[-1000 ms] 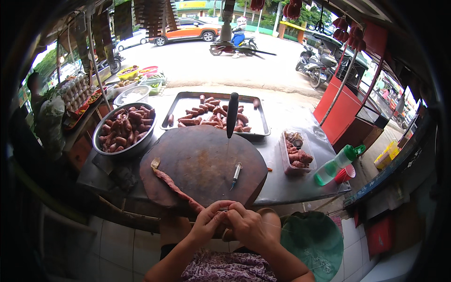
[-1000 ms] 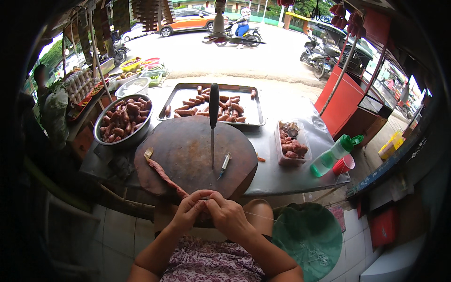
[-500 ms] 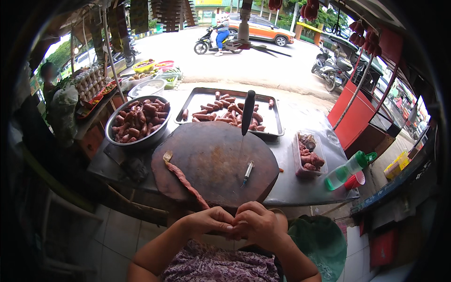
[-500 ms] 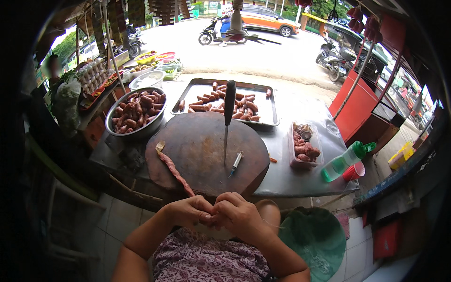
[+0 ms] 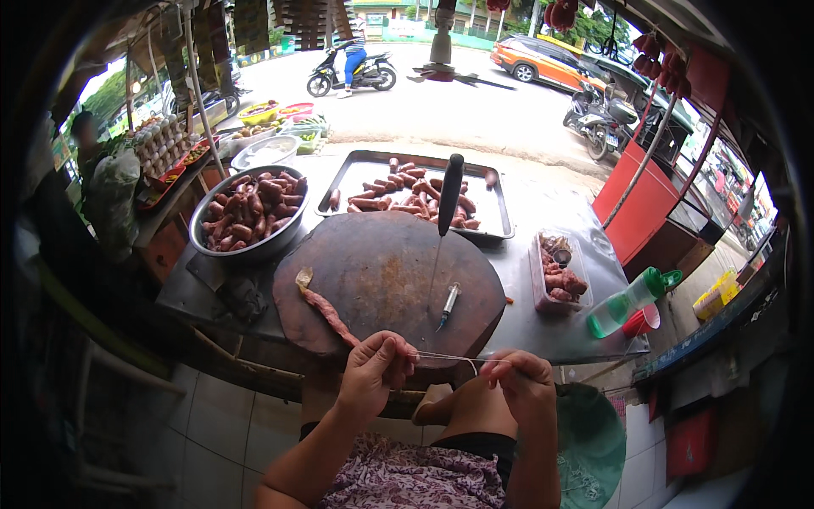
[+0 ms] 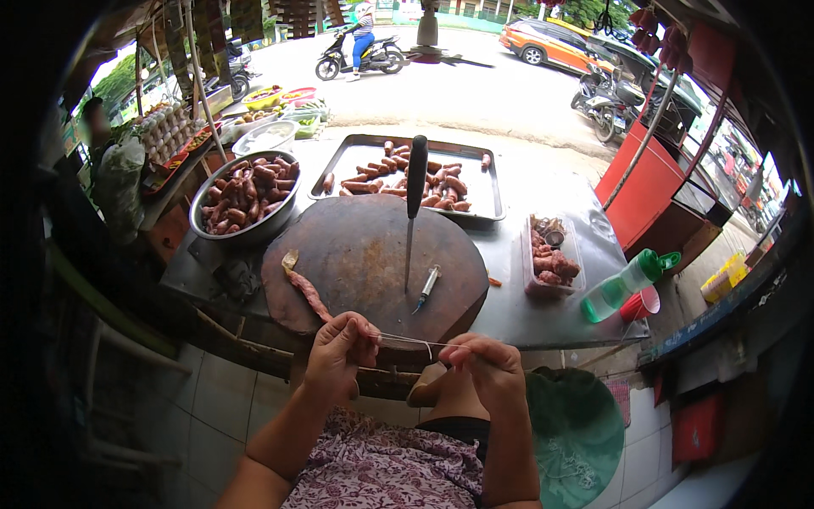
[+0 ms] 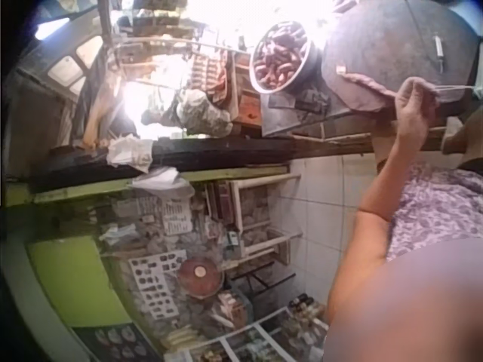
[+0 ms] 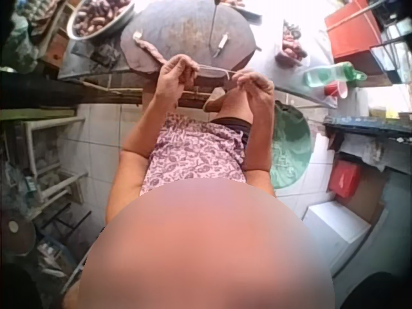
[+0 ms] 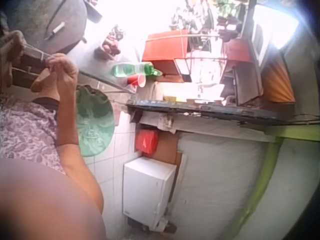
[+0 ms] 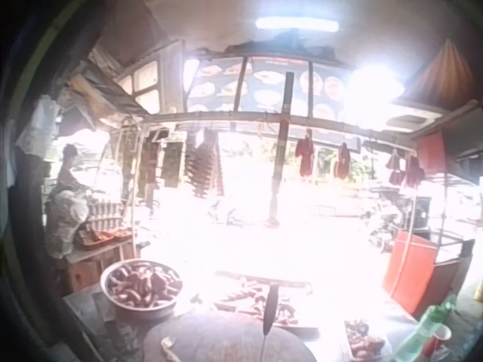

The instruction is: The person weighs sausages on a digital scale, places them into plastic bags, and ties the bags. The person then ties a long sausage with string on a cutting board. The person handles sausages, plastic bags, a scale, and string.

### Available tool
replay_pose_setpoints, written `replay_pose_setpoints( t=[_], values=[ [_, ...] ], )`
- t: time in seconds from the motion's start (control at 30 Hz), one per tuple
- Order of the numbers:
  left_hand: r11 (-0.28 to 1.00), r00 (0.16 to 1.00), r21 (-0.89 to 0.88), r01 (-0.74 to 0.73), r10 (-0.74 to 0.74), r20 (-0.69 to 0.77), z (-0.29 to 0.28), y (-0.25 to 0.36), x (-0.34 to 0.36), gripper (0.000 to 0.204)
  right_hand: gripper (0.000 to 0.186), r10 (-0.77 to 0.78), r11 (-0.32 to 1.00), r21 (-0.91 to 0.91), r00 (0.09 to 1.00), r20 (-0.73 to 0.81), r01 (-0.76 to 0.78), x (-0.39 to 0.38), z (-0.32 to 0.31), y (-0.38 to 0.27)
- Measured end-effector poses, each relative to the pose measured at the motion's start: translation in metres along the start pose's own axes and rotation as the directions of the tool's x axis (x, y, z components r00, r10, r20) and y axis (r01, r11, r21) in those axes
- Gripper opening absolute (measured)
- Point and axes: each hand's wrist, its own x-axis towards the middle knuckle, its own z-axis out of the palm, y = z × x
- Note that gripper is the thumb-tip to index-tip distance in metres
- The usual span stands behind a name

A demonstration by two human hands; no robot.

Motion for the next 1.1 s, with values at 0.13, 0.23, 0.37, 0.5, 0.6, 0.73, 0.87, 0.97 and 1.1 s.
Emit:
replay_pose_setpoints(
  t=[0.13,0.23,0.37,0.5,0.6,0.73,0.87,0.97,1.1],
  values=[
    [0.937,0.916,0.236,0.256,-0.313,0.250,0.006,0.000,0.004,0.028,0.010,0.043,0.830,0.554,0.983,-0.180,0.066,0.014,0.011,0.032],
    [0.918,0.855,0.286,0.275,-0.370,0.364,0.001,0.011,-0.001,0.029,0.016,-0.033,0.769,0.637,0.999,-0.041,0.052,0.024,-0.004,0.022],
    [0.868,0.858,0.454,0.200,-0.378,0.347,-0.004,0.012,-0.006,0.031,0.018,-0.035,0.702,0.670,0.952,-0.305,0.241,0.038,-0.014,0.008],
    [0.786,0.839,0.566,0.248,-0.466,0.280,-0.004,-0.002,-0.002,0.030,0.016,0.109,0.834,0.552,0.983,-0.146,-0.011,0.034,-0.001,0.025],
    [0.855,0.895,0.453,0.253,-0.385,0.227,-0.011,-0.001,0.000,0.029,0.018,-0.020,0.866,0.462,0.938,-0.346,0.189,0.036,-0.020,0.021],
    [0.821,0.875,0.465,0.330,-0.451,0.176,-0.013,-0.004,0.000,0.031,0.020,0.209,0.848,0.527,0.948,-0.240,-0.054,0.032,-0.036,0.026],
    [0.881,0.946,0.372,0.292,-0.324,0.026,-0.018,0.008,0.026,0.023,0.017,-0.012,0.857,0.492,0.961,-0.276,0.152,0.040,-0.038,0.025],
    [0.847,0.985,0.532,-0.002,-0.092,0.149,-0.023,0.012,0.064,0.013,0.012,-0.213,0.893,-0.441,0.948,-0.236,0.091,0.065,-0.032,0.030],
    [0.794,0.994,0.606,-0.039,-0.029,0.102,-0.031,0.000,0.105,0.005,0.010,-0.333,0.236,-0.914,0.911,0.243,0.330,0.099,-0.032,0.048]
  ],
)
